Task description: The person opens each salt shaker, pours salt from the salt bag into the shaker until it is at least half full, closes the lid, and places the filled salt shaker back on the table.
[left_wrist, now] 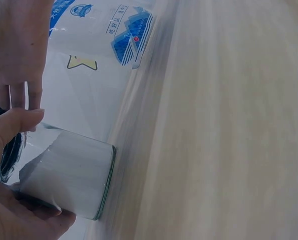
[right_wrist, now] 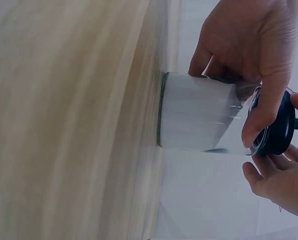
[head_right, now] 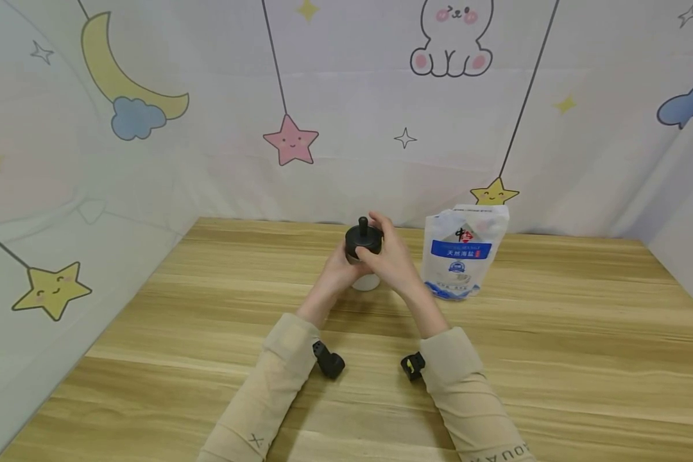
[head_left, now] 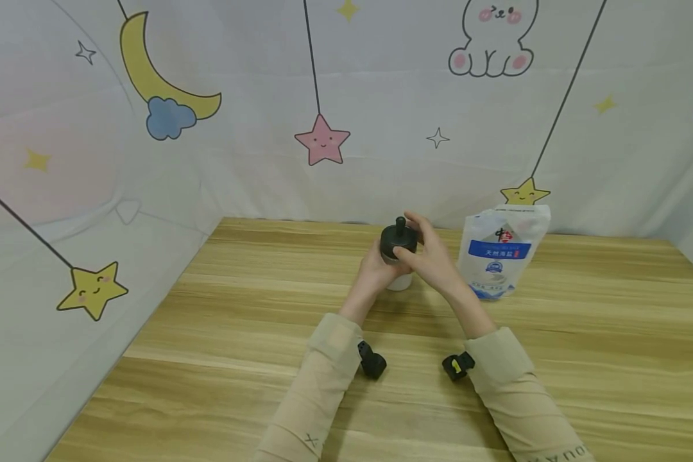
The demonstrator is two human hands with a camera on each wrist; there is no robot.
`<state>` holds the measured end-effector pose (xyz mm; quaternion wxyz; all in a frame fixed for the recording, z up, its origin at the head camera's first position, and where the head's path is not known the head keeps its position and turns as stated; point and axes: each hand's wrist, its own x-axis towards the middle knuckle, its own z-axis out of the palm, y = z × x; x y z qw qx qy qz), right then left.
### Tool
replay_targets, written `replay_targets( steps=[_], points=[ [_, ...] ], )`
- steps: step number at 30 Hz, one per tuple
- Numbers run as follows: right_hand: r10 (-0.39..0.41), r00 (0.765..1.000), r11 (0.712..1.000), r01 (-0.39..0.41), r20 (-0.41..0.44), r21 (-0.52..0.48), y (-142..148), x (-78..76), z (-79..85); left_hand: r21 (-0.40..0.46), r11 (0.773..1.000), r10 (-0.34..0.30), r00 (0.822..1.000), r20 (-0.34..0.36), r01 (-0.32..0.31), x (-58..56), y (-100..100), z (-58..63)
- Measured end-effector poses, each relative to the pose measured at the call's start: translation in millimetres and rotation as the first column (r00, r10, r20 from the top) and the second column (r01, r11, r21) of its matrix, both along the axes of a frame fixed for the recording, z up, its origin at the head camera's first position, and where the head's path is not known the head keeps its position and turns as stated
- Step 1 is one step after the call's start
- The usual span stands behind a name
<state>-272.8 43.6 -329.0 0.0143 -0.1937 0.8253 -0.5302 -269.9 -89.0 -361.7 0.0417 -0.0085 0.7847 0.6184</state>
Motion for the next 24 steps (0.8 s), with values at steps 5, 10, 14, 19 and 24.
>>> replay_targets(
  steps=[5, 10, 14, 19, 24],
  points=[
    [-0.006, 1.000, 1.000, 0.006, -0.011, 0.007, 0.1, -0.1, 0.2, -0.002, 1.000, 0.004, 1.000, -0.001, -0.004, -0.9, 0.1, -0.5],
    [-0.018, 0.999, 1.000, 0.018, -0.028, 0.015, -0.1, -1.0, -0.4, -0.008, 1.000, 0.007, 1.000, 0.004, -0.007, -1.0, 0.4, -0.6],
    [-0.029, 0.999, 0.999, 0.030, -0.040, 0.018, -0.2, -1.2, -0.6, -0.015, 1.000, 0.011, 1.000, 0.004, -0.011, -1.0, 0.8, -0.8],
    [-0.036, 0.998, 0.999, 0.038, -0.050, 0.027, 0.2, -1.0, -1.1, -0.012, 1.000, 0.016, 1.000, 0.008, -0.016, -1.5, 1.3, -1.4],
    [-0.048, 0.998, 0.998, 0.050, -0.050, 0.046, -0.2, -1.6, -1.6, -0.017, 1.000, 0.017, 1.000, 0.009, -0.017, -2.0, 1.7, -1.7]
  ],
)
